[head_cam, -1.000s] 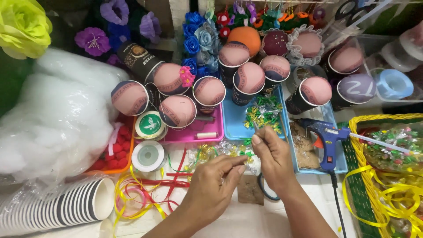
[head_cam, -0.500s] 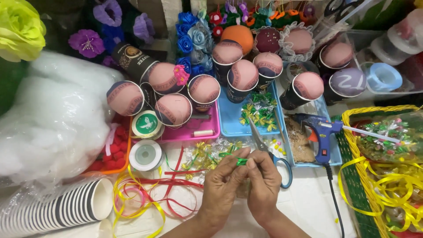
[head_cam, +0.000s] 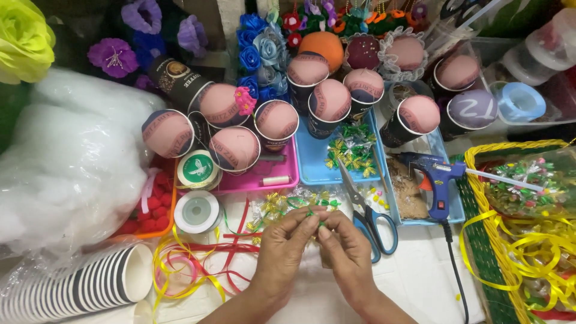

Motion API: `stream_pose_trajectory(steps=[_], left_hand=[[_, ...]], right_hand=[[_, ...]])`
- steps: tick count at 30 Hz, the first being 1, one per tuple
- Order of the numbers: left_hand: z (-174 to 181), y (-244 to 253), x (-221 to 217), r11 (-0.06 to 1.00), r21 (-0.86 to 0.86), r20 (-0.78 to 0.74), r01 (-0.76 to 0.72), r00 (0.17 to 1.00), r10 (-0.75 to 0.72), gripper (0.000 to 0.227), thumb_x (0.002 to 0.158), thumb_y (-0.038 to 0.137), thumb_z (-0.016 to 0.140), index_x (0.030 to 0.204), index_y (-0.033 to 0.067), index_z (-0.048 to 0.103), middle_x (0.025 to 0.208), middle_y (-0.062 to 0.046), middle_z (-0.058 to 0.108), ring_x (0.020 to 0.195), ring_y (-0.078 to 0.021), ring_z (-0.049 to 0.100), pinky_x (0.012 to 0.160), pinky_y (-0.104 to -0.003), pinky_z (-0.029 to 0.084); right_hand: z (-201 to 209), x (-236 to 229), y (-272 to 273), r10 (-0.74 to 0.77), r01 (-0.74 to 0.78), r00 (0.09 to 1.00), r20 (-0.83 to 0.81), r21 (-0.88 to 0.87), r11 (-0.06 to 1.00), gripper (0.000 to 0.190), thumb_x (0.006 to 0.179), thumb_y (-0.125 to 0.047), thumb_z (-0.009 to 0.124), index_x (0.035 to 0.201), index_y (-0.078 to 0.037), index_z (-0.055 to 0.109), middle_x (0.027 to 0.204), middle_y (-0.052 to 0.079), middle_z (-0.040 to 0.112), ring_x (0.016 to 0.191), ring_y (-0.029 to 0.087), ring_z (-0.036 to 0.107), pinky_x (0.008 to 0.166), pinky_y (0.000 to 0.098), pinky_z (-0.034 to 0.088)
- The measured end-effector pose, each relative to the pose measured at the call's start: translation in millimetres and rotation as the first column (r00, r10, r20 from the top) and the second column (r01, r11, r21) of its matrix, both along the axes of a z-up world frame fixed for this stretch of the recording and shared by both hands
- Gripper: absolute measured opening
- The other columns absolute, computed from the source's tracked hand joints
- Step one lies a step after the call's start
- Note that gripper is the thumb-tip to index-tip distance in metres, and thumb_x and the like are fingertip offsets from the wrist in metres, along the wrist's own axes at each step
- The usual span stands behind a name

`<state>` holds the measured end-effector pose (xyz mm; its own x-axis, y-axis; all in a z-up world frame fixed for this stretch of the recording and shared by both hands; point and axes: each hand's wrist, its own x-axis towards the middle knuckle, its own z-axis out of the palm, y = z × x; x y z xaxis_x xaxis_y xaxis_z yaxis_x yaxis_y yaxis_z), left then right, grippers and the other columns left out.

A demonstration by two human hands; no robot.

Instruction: Assembling small green ribbon components by twisting and cutting them at a craft station.

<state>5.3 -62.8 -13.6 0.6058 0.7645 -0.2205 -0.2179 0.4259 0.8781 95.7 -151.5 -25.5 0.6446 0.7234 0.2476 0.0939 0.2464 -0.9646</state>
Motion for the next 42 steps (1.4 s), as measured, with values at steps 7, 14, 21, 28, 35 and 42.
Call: stream_pose_trajectory(steps=[7,14,21,28,35,42], left_hand=[[-0.4,37.3,-19.8,0.865,0.276,-0.463,0.419,0.847,-0.262,0.022,0.086,0.031,0.074,0.09,0.0135,0.087,0.105,0.0,0.083,0.099,-0.0112,0.075,0.085,-0.027,0.055],[23.2,50.2,-17.6,0.426,0.738,-0.518,0.523,0.844,-0.139,0.02,0.084,0.021,0.065,0.077,0.0094,0.08,0.115,-0.007,0.074,0.106,-0.0269,0.064,0.09,-0.043,0.05],[44.2,53.7,-11.7,0.475,0.676,-0.579,0.564,0.805,-0.13,0.026,0.087,0.031,0.068,0.092,0.0109,0.084,0.112,0.001,0.08,0.103,-0.0207,0.07,0.092,-0.039,0.05],[58.6,69.8,-8.3,0.749,0.09,-0.523,0.657,0.671,-0.526,0.023,0.093,0.021,0.066,0.088,0.0076,0.084,0.073,-0.001,0.073,0.068,-0.0102,0.066,0.063,-0.025,0.052],[52.5,69.7,-3.5,0.734,0.246,-0.705,0.633,0.636,-0.312,0.026,0.087,0.031,0.072,0.067,0.0134,0.073,0.061,0.004,0.064,0.059,-0.0078,0.05,0.06,-0.028,0.041],[43.9,74.0,-4.4,0.723,0.317,-0.704,0.614,0.663,-0.254,0.03,0.087,0.032,0.07,0.065,0.0136,0.065,0.059,0.005,0.057,0.062,-0.01,0.047,0.062,-0.03,0.039]], right_hand=[[-2.3,55.1,-58.2,0.112,0.318,0.799,0.591,-0.573,0.756,0.022,0.097,-0.029,0.056,0.104,-0.013,0.068,0.102,0.003,0.068,0.093,0.02,0.066,0.078,0.0343,0.052],[-33.7,61.2,-74.4,0.336,0.525,0.679,0.653,-0.751,0.4,0.05,0.092,-0.042,0.052,0.134,-0.014,0.052,0.115,0.013,0.063,0.111,0.034,0.06,0.092,0.0509,0.052],[-8.2,66.0,-56.1,0.337,0.518,0.754,0.564,-0.826,0.222,0.051,0.084,-0.026,0.048,0.135,-0.024,0.047,0.126,-0.004,0.064,0.114,0.023,0.065,0.075,0.0536,0.058],[35.9,87.4,-60.9,0.329,0.246,0.908,0.259,-0.966,0.08,0.055,0.086,-0.038,0.055,0.139,-0.034,0.04,0.123,-0.005,0.075,0.096,0.034,0.076,0.086,0.0458,0.052],[-8.0,118.0,-114.6,-0.025,-0.053,0.995,-0.098,-0.716,0.696,0.065,0.081,0.008,0.062,0.143,-0.01,0.053,0.11,0.012,0.073,0.1,0.021,0.07,0.082,0.036,0.056],[-27.8,95.1,-129.1,-0.146,-0.405,0.709,-0.69,-0.568,0.717,0.052,0.077,0.024,0.077,0.125,0.009,0.066,0.091,0.026,0.058,0.074,0.034,0.054,0.063,0.0347,0.033]])
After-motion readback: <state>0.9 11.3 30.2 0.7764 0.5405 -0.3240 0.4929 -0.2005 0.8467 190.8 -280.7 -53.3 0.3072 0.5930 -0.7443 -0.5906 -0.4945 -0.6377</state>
